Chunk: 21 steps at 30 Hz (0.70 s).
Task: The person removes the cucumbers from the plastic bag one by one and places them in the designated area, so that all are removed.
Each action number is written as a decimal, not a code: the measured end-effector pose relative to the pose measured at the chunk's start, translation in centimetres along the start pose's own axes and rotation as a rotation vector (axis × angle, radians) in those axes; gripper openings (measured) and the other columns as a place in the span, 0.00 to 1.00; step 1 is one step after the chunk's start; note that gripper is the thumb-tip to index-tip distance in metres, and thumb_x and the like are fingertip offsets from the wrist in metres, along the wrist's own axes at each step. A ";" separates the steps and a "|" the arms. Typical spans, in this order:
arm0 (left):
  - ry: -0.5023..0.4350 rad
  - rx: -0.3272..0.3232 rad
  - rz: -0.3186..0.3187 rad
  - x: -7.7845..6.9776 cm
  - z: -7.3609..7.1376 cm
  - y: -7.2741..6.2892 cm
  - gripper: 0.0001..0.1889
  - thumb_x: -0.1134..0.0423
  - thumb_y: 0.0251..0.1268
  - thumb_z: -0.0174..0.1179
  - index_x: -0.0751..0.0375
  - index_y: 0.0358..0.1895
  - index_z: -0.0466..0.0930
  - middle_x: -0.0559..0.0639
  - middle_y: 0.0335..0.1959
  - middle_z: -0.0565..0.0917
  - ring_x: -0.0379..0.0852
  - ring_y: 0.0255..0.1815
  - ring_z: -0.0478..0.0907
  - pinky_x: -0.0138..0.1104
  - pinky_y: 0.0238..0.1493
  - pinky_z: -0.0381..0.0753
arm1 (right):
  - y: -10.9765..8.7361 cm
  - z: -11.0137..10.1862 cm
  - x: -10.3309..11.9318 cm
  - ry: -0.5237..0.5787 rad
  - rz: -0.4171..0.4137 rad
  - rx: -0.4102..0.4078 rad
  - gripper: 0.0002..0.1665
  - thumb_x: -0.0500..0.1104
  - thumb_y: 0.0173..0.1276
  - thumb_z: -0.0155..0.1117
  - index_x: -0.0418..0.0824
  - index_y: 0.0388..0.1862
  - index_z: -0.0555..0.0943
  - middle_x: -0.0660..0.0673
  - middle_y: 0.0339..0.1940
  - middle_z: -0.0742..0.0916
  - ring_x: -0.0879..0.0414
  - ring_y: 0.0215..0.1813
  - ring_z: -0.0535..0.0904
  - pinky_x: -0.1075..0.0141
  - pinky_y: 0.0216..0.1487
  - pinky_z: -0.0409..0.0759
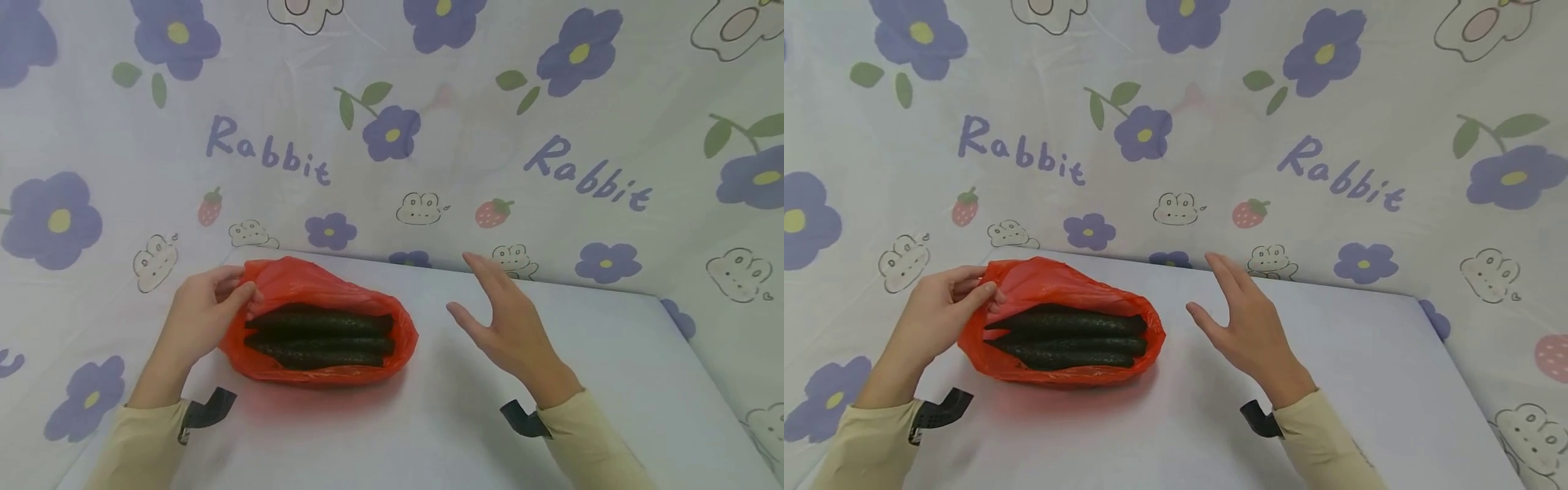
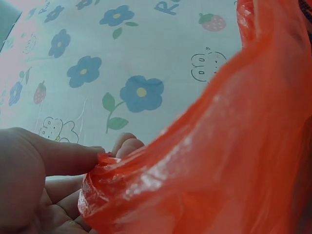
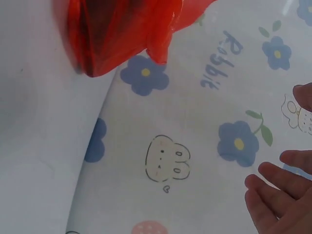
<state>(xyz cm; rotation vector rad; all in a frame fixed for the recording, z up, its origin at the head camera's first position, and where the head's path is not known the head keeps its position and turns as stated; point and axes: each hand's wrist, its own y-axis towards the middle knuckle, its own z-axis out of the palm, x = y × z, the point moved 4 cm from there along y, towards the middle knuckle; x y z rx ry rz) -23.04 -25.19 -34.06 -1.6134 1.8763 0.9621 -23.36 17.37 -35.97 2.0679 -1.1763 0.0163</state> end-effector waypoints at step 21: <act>-0.285 0.083 -0.011 0.4 -0.3 2.2 0.19 0.65 0.86 0.58 0.77 0.68 0.77 0.63 0.45 0.90 0.47 0.39 0.92 0.31 0.46 0.90 | 1.4 4.6 3.2 0.149 -0.101 0.175 0.38 0.45 0.75 0.77 0.37 0.79 0.76 0.41 0.74 0.83 0.45 0.76 0.77 0.47 0.73 0.78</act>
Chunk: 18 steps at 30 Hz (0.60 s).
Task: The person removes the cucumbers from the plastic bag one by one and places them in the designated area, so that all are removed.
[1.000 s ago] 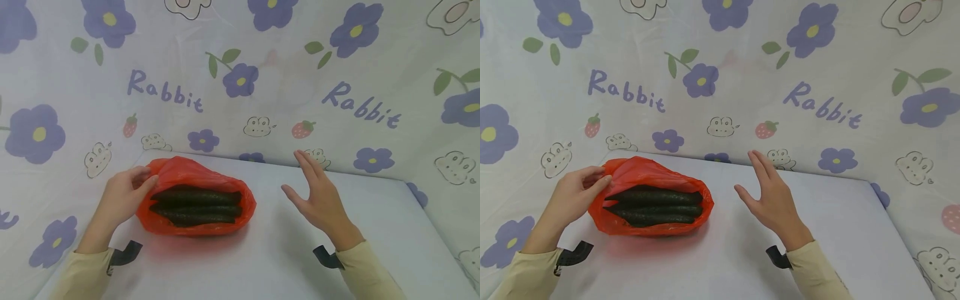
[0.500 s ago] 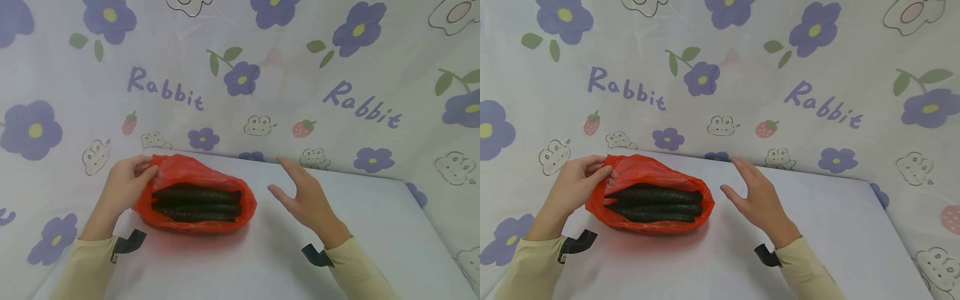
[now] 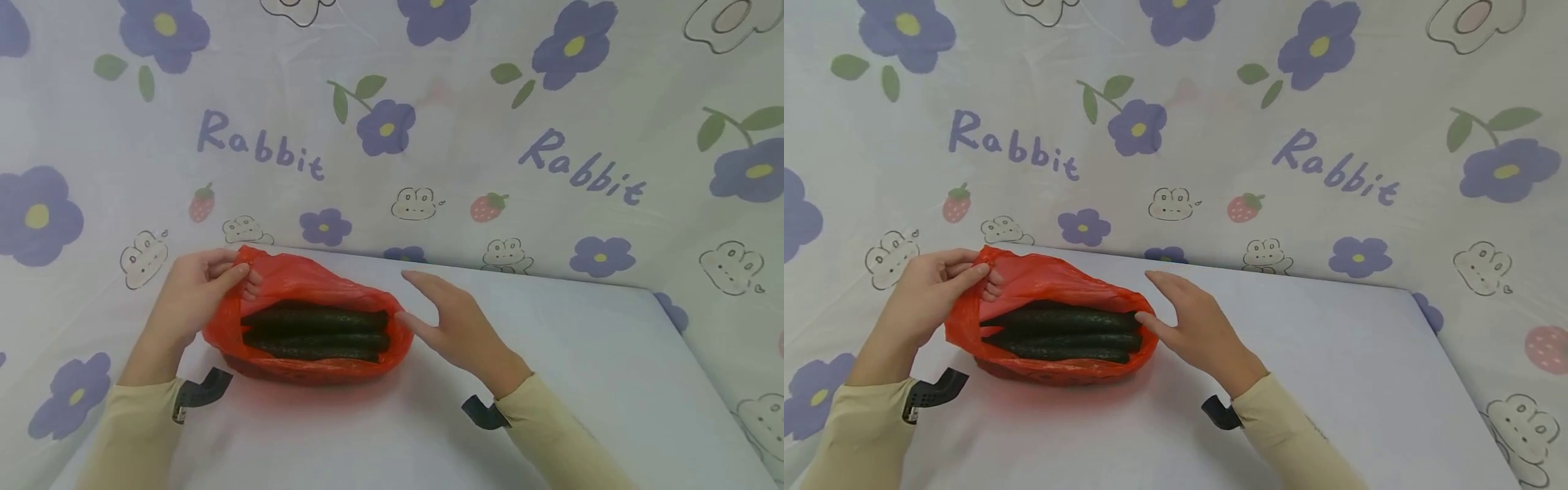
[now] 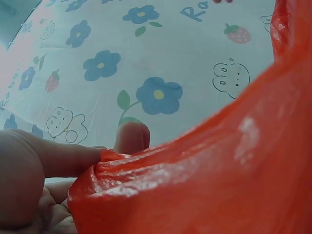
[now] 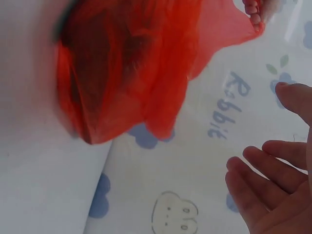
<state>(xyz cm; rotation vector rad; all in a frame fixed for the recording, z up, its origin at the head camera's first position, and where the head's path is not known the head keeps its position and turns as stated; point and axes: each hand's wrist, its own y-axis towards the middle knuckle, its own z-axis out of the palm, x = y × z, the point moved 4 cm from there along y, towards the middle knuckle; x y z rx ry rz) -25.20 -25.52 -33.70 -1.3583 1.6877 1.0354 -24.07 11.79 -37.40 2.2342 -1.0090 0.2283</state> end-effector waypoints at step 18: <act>-0.009 0.081 -0.037 0.4 -0.5 -0.1 0.18 0.63 0.88 0.55 0.77 0.63 0.80 0.64 0.46 0.89 0.51 0.43 0.91 0.35 0.49 0.90 | 4.5 5.8 1.6 0.146 0.049 0.322 0.29 0.47 0.76 0.76 0.44 0.72 0.83 0.47 0.62 0.89 0.50 0.66 0.83 0.53 0.70 0.80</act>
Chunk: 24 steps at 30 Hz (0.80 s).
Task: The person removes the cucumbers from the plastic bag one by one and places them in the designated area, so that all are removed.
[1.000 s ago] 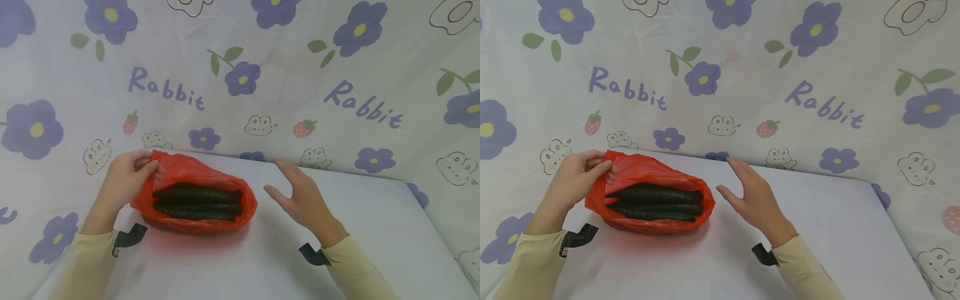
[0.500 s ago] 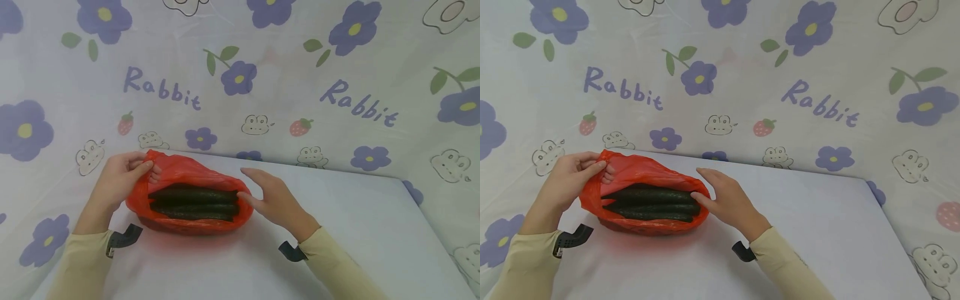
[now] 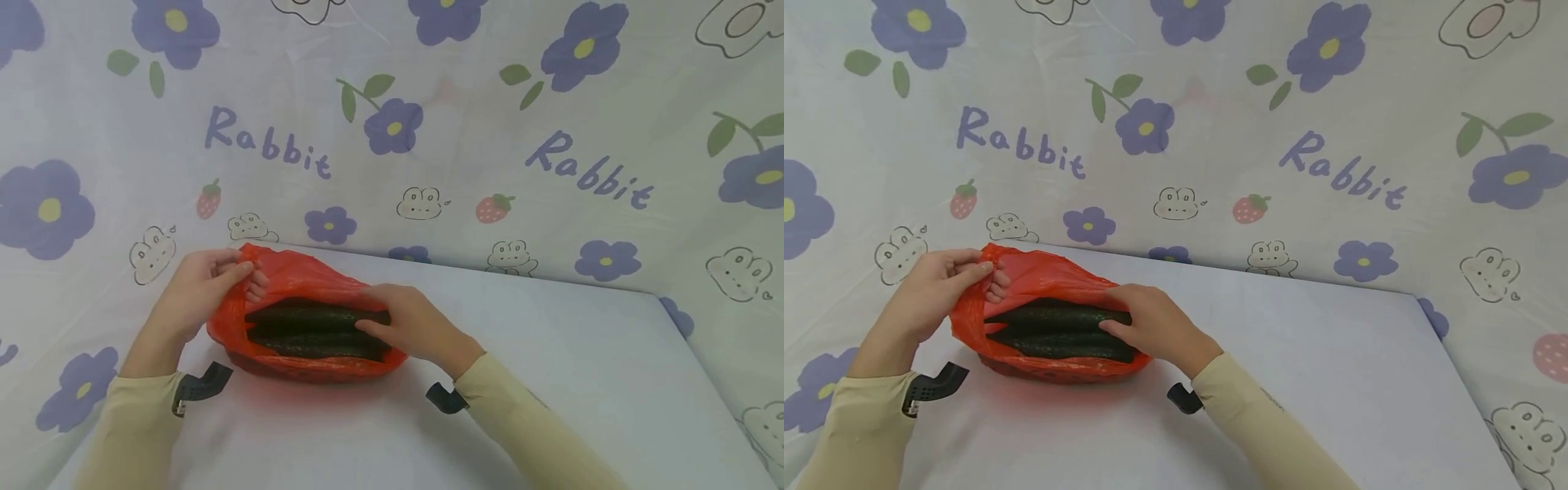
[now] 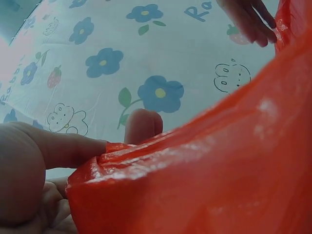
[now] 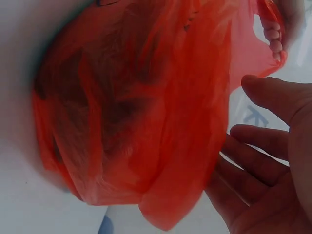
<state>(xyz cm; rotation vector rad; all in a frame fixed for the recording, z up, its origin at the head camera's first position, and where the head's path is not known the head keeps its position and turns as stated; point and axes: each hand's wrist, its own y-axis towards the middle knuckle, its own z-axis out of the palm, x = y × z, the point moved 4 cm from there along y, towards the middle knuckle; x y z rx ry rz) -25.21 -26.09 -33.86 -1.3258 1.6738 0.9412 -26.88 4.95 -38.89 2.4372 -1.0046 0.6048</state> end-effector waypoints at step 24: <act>-0.023 0.003 0.005 -0.3 0.5 0.1 0.17 0.63 0.87 0.56 0.76 0.63 0.79 0.65 0.46 0.89 0.51 0.41 0.92 0.35 0.48 0.90 | 2.9 4.1 -2.8 -0.117 0.016 0.082 0.32 0.44 0.75 0.76 0.45 0.76 0.79 0.50 0.65 0.87 0.55 0.69 0.80 0.55 0.75 0.76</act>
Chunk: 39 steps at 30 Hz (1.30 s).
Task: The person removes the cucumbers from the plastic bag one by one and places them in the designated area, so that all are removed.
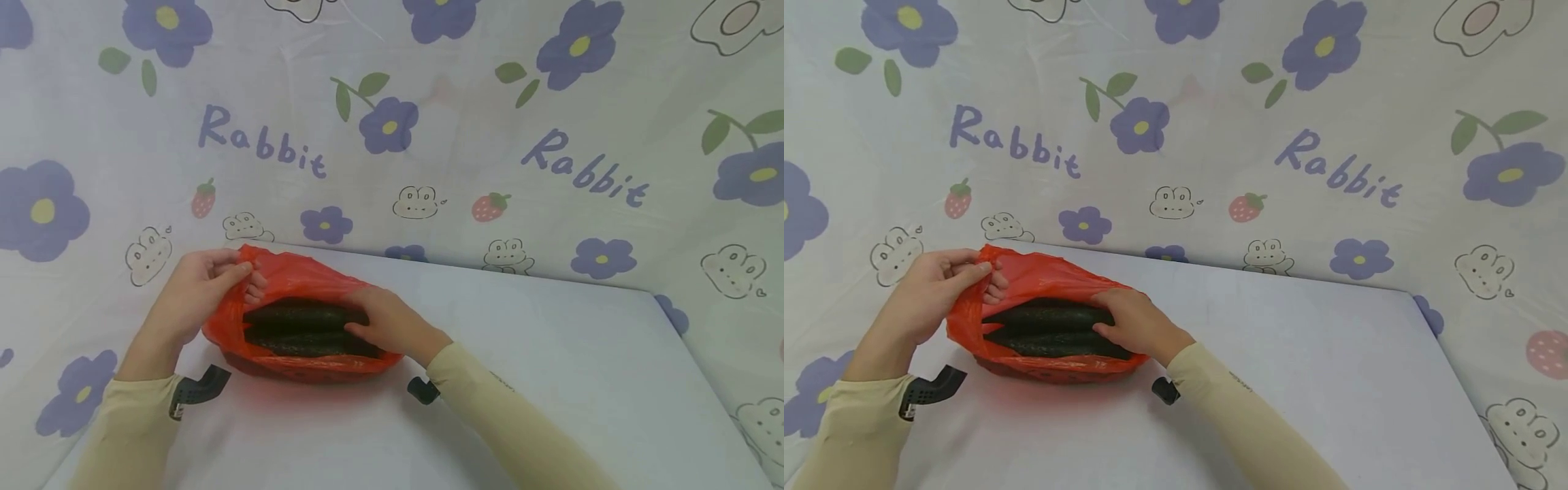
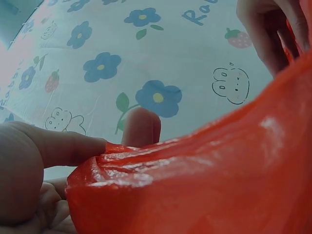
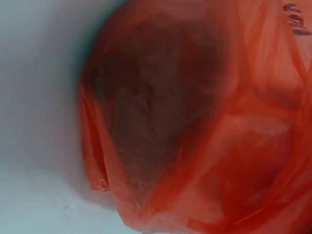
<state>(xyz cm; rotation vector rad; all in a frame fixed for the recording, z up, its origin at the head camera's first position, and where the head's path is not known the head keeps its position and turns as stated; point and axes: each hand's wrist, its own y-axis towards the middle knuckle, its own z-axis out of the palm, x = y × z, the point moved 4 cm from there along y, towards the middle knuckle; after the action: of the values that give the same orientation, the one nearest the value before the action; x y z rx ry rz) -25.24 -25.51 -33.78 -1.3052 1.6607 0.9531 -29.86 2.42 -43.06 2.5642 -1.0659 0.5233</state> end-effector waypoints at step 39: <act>-0.014 0.014 0.032 0.0 0.1 0.3 0.16 0.63 0.87 0.57 0.74 0.61 0.80 0.65 0.45 0.89 0.50 0.40 0.92 0.34 0.48 0.90 | 2.6 2.1 0.2 -0.258 0.094 0.030 0.17 0.45 0.72 0.80 0.45 0.57 0.90 0.50 0.48 0.92 0.53 0.53 0.87 0.56 0.62 0.86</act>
<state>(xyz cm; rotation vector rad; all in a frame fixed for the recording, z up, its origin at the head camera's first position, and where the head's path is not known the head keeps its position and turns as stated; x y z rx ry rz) -25.50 -25.34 -33.83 -1.2630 1.6794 0.9657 -31.17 -0.30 -44.50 2.6706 -1.2765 0.2353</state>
